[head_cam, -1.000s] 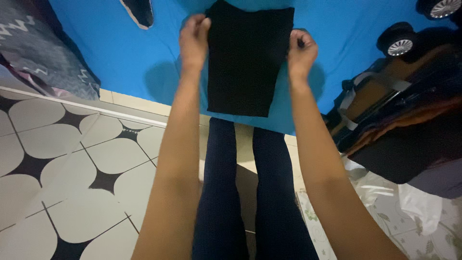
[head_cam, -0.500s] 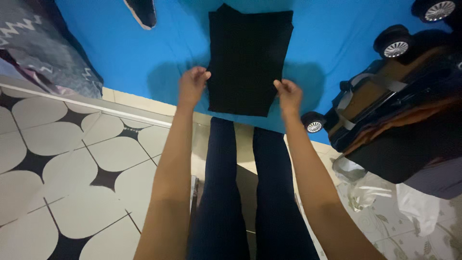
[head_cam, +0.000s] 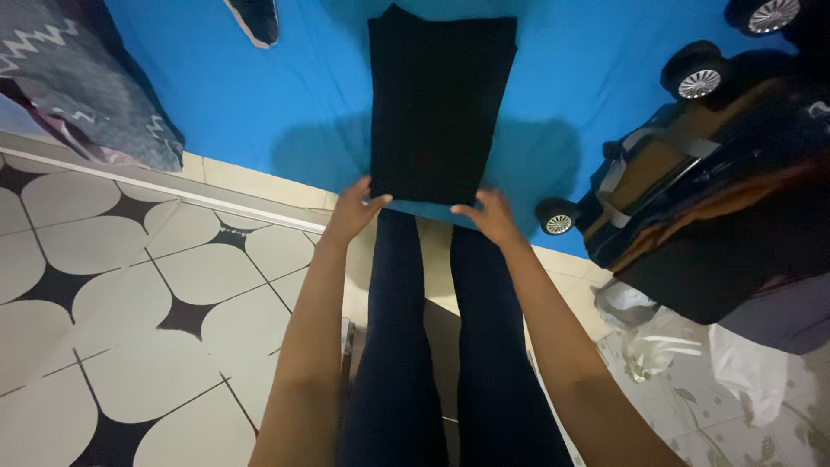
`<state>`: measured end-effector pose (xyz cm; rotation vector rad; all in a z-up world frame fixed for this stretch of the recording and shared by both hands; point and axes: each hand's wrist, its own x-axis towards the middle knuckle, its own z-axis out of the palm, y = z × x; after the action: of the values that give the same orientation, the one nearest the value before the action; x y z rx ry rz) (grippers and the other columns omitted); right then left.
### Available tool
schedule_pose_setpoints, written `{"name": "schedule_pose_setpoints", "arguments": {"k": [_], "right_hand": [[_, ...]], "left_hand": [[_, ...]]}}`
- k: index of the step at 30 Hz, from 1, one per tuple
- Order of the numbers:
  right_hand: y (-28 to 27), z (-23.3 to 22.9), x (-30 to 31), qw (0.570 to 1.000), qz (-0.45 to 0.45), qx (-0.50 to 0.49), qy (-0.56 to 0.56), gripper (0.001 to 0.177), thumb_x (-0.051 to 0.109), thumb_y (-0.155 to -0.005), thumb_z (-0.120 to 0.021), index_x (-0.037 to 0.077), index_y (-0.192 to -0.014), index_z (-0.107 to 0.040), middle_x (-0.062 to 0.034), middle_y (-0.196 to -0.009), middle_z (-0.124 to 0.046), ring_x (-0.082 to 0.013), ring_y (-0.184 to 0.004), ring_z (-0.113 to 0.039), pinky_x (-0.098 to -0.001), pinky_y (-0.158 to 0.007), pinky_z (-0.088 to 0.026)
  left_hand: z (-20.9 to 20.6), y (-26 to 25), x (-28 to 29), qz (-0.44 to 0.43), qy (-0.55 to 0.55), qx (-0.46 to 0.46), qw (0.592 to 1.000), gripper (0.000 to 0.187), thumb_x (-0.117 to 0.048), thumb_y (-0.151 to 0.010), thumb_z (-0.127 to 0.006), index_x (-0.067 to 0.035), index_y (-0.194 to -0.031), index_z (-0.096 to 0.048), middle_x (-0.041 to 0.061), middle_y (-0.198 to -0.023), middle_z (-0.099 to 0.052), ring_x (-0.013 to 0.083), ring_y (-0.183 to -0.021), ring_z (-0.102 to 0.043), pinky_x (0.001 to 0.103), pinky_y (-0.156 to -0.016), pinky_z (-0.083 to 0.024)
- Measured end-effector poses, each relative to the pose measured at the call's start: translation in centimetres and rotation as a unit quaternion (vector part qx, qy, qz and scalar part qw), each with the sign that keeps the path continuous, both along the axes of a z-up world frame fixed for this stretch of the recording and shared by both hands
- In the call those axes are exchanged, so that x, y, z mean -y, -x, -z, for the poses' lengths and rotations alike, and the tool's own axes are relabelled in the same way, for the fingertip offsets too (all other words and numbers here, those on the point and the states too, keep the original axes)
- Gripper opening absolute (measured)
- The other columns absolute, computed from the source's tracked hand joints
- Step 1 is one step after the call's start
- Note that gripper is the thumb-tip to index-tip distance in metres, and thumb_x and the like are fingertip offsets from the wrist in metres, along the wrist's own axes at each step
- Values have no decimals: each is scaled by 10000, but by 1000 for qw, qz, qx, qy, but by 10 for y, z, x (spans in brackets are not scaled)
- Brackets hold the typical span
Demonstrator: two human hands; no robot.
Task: The person folds a black garment and places it into a suitcase, then gathers several other items of clothing and places them into a clear plastic bag.
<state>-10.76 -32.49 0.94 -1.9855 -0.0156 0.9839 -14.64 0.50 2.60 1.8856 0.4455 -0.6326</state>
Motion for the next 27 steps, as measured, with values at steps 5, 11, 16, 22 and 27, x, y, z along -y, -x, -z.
{"name": "schedule_pose_setpoints", "arguments": {"k": [5, 11, 16, 22, 27], "right_hand": [[24, 15, 21, 973, -76, 125, 178, 505, 395, -873, -851, -18, -697, -620, -225, -707, -607, -372, -705, -577, -495, -708, -474], [20, -8, -9, 953, -8, 177, 247, 433, 363, -803, -877, -20, -753, -681, -260, -749, -636, -426, -739, -614, -497, -668, -481], [-21, -24, -18, 972, 138, -27, 190, 464, 394, -801, -873, 14, -987, -684, -170, -903, -711, -291, -844, -683, -392, -750, -532], [-54, 15, -42, 940, 334, -56, 39, 752, 516, -762, -870, -73, -1179, -658, -206, -1089, -745, -274, -981, -696, -371, -870, -587], [-40, 8, -35, 964, 241, -45, 100, 944, 627, -908, -730, -98, -1446, -455, -308, -1498, -487, -407, -1427, -453, -474, -1178, -358]], "left_hand": [[-17, 2, 0, 89, -136, 26, 986, 242, -217, -925, -762, -7, -962, -646, 211, -854, -677, 407, -839, -677, 498, -774, -515], [-13, 12, 22, 84, -237, 39, 967, 180, -192, -917, -740, -29, -945, -669, 216, -813, -693, 429, -802, -677, 525, -754, -502], [-11, -11, 24, -71, -166, 34, 983, 321, -344, -954, -723, -33, -1030, -708, 209, -946, -746, 376, -903, -723, 446, -804, -560], [10, -86, 44, -164, -54, -52, 984, 602, -447, -879, -802, 4, -1243, -639, 188, -1175, -734, 303, -1105, -702, 408, -981, -542], [-18, -93, 53, -172, 151, -138, 964, 811, -338, -847, -825, -35, -1487, -429, 159, -1384, -623, 282, -1234, -622, 390, -1046, -508]]}}
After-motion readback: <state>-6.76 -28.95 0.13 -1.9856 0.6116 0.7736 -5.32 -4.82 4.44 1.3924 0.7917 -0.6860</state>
